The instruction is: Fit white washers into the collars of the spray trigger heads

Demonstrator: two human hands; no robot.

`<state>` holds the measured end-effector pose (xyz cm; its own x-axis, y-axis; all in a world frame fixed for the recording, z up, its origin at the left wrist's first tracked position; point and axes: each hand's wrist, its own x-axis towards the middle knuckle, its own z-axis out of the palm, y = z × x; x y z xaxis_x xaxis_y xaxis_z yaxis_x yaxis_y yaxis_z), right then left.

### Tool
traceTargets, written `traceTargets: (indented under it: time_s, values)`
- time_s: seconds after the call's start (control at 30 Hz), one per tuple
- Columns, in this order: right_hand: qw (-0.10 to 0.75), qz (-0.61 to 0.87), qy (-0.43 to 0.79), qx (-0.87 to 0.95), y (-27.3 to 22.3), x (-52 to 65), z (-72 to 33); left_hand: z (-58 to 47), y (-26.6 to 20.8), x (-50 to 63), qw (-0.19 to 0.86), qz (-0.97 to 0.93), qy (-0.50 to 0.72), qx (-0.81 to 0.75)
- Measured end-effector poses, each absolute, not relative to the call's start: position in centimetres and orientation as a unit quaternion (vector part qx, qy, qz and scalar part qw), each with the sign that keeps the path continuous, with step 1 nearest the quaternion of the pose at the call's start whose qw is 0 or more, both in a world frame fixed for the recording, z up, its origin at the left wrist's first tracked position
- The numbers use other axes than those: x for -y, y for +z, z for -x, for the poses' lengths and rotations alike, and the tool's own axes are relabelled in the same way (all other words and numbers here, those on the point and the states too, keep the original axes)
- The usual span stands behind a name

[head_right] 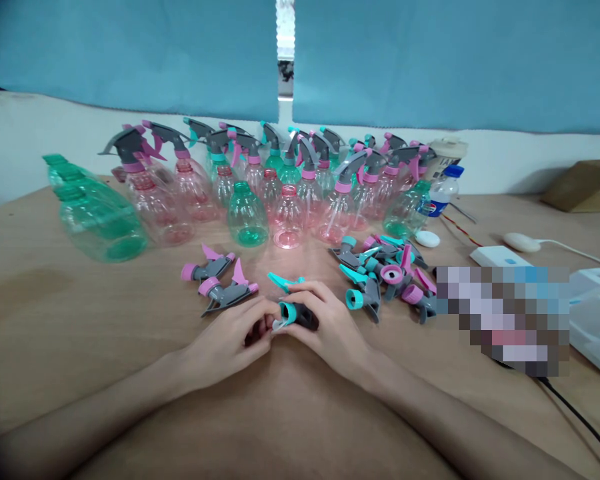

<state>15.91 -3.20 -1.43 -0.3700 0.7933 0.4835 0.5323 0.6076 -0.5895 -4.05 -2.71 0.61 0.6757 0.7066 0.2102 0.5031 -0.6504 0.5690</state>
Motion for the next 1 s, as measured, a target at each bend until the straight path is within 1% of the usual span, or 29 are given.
traceTargets:
  time_s: [0.13, 0.23, 0.5, 0.7, 0.8, 1.0]
  values:
    - [0.384, 0.41, 0.172, 0.809, -1.5, 3.2, -15.9, 4.2, 0.7, 2.6, 0.249, -0.879, 0.208, -0.349]
    - [0.386, 0.411, 0.173, 0.808, -1.4, 3.2, -15.8, 4.3, 0.9, 2.5, 0.276, -0.869, 0.207, -0.356]
    - [0.386, 0.403, 0.179, 0.811, -1.5, 3.2, -15.8, 4.0, 1.3, 2.3, 0.4, -0.778, 0.237, -0.422]
    - [0.393, 0.404, 0.182, 0.806, -1.3, 3.2, -15.8, 3.9, 0.4, 1.7, 0.51, -0.685, 0.3, -0.425]
    - [0.399, 0.421, 0.182, 0.794, -1.1, 3.2, -15.8, 3.9, 0.5, 1.6, 0.515, -0.675, 0.304, -0.432]
    - [0.416, 0.442, 0.19, 0.772, -0.9, 3.1, -16.0, 4.1, 0.9, 1.9, 0.494, -0.682, 0.315, -0.438]
